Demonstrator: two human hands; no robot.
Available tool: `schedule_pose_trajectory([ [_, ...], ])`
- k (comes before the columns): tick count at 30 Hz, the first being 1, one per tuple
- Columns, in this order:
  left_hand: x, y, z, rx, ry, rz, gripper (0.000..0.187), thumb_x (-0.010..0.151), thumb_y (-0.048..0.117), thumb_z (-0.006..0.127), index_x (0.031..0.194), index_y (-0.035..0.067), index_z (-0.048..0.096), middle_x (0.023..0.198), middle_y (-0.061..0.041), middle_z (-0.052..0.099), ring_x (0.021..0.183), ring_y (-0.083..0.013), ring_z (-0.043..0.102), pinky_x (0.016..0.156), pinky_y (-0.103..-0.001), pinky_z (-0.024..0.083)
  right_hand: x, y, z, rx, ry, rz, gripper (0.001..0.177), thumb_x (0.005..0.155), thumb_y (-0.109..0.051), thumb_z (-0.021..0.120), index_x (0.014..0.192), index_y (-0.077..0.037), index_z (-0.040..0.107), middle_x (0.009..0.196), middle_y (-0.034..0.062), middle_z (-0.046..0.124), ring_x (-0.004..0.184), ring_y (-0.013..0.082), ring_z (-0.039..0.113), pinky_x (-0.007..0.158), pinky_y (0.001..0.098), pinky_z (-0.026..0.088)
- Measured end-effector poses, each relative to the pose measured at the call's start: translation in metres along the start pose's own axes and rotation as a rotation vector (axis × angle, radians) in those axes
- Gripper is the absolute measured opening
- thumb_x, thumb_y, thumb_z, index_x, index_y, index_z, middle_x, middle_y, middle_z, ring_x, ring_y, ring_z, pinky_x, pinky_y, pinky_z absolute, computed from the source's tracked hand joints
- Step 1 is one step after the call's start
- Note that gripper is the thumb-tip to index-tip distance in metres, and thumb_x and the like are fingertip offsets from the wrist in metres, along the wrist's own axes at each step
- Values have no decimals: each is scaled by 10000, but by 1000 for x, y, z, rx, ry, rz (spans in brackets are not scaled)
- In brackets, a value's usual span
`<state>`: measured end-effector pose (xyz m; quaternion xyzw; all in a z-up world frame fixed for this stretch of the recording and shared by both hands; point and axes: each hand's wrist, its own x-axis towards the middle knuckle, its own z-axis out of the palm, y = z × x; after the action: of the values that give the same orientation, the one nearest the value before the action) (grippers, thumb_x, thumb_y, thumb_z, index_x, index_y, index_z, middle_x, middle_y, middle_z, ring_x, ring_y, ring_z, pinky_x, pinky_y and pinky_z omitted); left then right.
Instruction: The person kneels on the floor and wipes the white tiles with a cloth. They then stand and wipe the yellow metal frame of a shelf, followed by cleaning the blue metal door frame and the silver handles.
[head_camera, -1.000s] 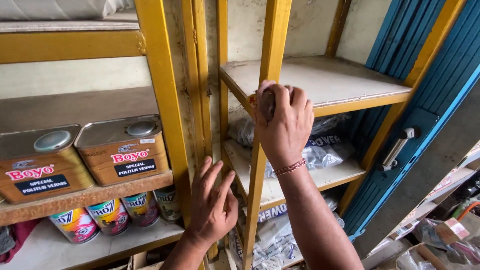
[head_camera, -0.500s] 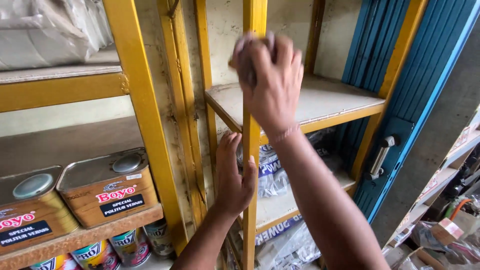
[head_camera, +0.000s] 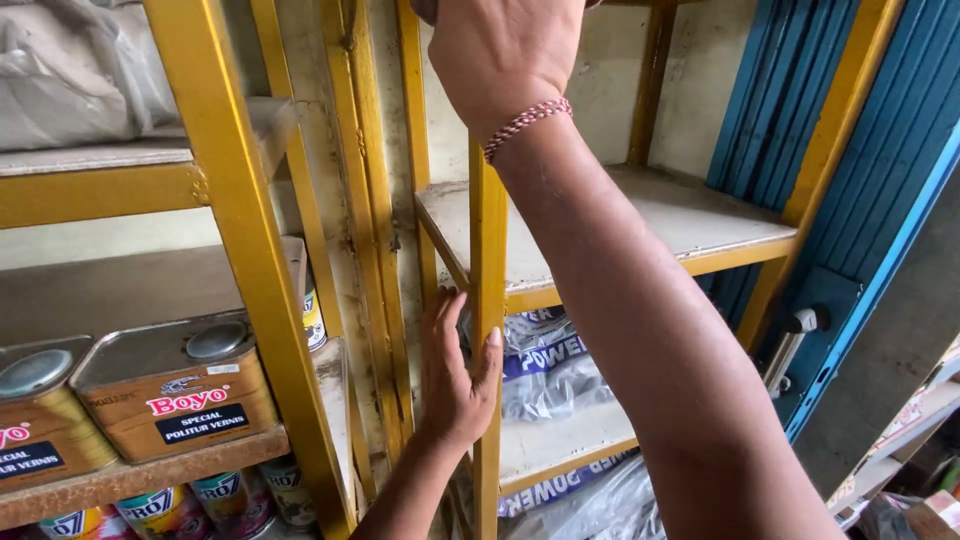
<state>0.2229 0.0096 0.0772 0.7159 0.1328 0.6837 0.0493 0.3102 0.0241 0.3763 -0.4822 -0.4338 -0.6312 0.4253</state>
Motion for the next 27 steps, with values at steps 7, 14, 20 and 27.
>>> schedule_pose_trajectory([
  [7, -7, -6, -3, -39, 109, -62, 458, 1080, 281, 494, 1444, 11, 428, 1413, -204, 485, 1339, -343, 512, 1152, -445, 450, -123, -4, -71, -7, -320, -343, 269, 923, -274, 650, 1192, -266, 645, 1286, 59, 584, 1076, 371, 572, 895, 594, 568],
  [14, 1, 6, 3, -107, 138, -25, 357, 1108, 220, 418, 1377, -7, 476, 1373, -209, 514, 1300, -343, 544, 1118, -413, 476, -151, 28, -61, 368, -268, -332, 402, 832, -309, 866, 1159, -217, 650, 1344, 182, 486, 1033, 362, 542, 816, 468, 554],
  [20, 3, 9, 13, -48, 82, -44, 357, 1112, 171, 399, 1420, -5, 446, 1378, -201, 505, 1323, -333, 529, 1154, -416, 451, -88, 46, -62, 657, -120, -81, 433, 824, -207, 913, 1142, -179, 621, 1187, 73, 561, 1014, 320, 516, 848, 416, 431],
  [27, -8, -10, 21, -35, 127, -108, 346, 1101, 164, 425, 1399, -7, 472, 1337, -176, 511, 1269, -323, 532, 1111, -442, 416, -238, 83, -94, 529, -320, -114, 356, 801, -135, 685, 1152, -192, 697, 1261, 77, 623, 1059, 418, 561, 877, 504, 465],
])
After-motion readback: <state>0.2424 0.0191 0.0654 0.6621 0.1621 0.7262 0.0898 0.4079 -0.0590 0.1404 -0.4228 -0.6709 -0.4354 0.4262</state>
